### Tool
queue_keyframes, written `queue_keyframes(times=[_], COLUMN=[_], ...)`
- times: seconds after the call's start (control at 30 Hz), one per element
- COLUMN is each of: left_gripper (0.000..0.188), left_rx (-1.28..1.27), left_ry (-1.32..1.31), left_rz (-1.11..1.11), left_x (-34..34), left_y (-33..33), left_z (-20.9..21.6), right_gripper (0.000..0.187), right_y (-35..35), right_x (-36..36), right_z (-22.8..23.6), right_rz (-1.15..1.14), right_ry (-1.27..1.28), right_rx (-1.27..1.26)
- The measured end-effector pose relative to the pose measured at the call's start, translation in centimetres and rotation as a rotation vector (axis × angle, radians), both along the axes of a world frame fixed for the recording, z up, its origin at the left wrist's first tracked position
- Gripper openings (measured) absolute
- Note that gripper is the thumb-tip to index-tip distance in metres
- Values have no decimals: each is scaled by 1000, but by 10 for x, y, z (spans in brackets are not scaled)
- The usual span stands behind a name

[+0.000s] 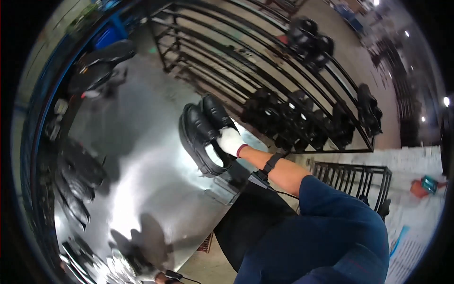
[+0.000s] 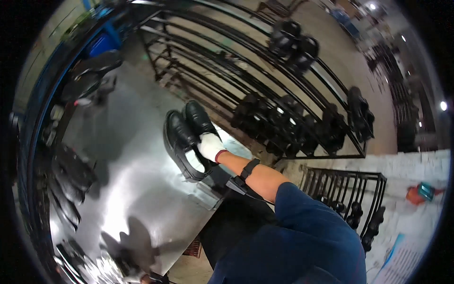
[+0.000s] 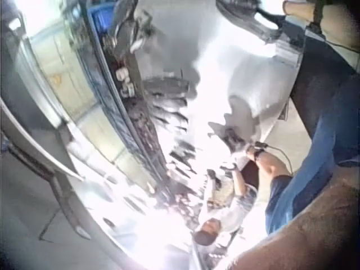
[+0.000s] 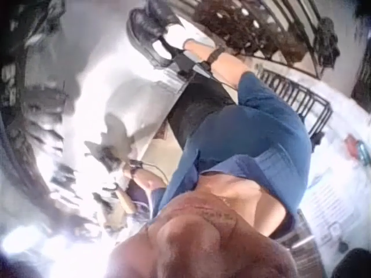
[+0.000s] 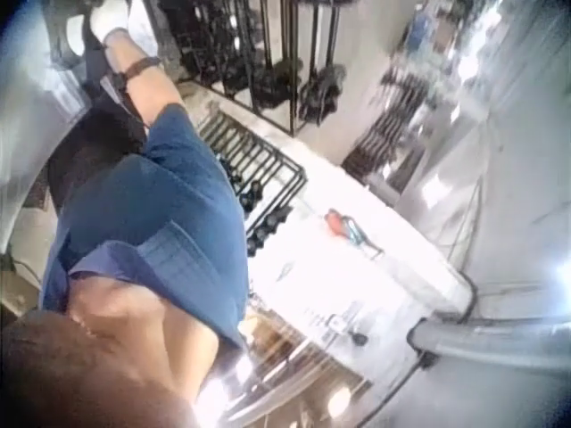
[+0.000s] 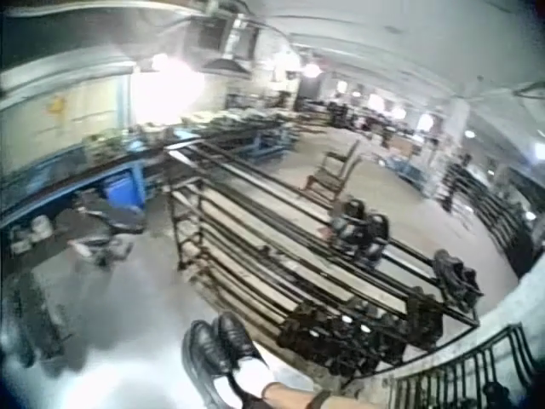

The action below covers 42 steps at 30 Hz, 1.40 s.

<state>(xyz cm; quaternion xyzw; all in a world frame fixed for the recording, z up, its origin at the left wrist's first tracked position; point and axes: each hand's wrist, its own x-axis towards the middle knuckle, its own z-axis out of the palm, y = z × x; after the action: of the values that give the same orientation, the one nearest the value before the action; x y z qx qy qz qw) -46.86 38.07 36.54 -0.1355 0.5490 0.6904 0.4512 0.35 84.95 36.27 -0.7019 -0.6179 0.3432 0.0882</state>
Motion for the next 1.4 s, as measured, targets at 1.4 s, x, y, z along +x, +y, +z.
queue_keyframes(times=[1.4], left_gripper=[45], left_rx=[421], left_ry=[95], left_rz=[-83], left_x=[-30], left_y=[501], left_z=[90], right_gripper=[43], right_y=[-47], right_x=[-30], right_z=[11], right_rz=[-253], right_ry=[425], right_rx=[-602])
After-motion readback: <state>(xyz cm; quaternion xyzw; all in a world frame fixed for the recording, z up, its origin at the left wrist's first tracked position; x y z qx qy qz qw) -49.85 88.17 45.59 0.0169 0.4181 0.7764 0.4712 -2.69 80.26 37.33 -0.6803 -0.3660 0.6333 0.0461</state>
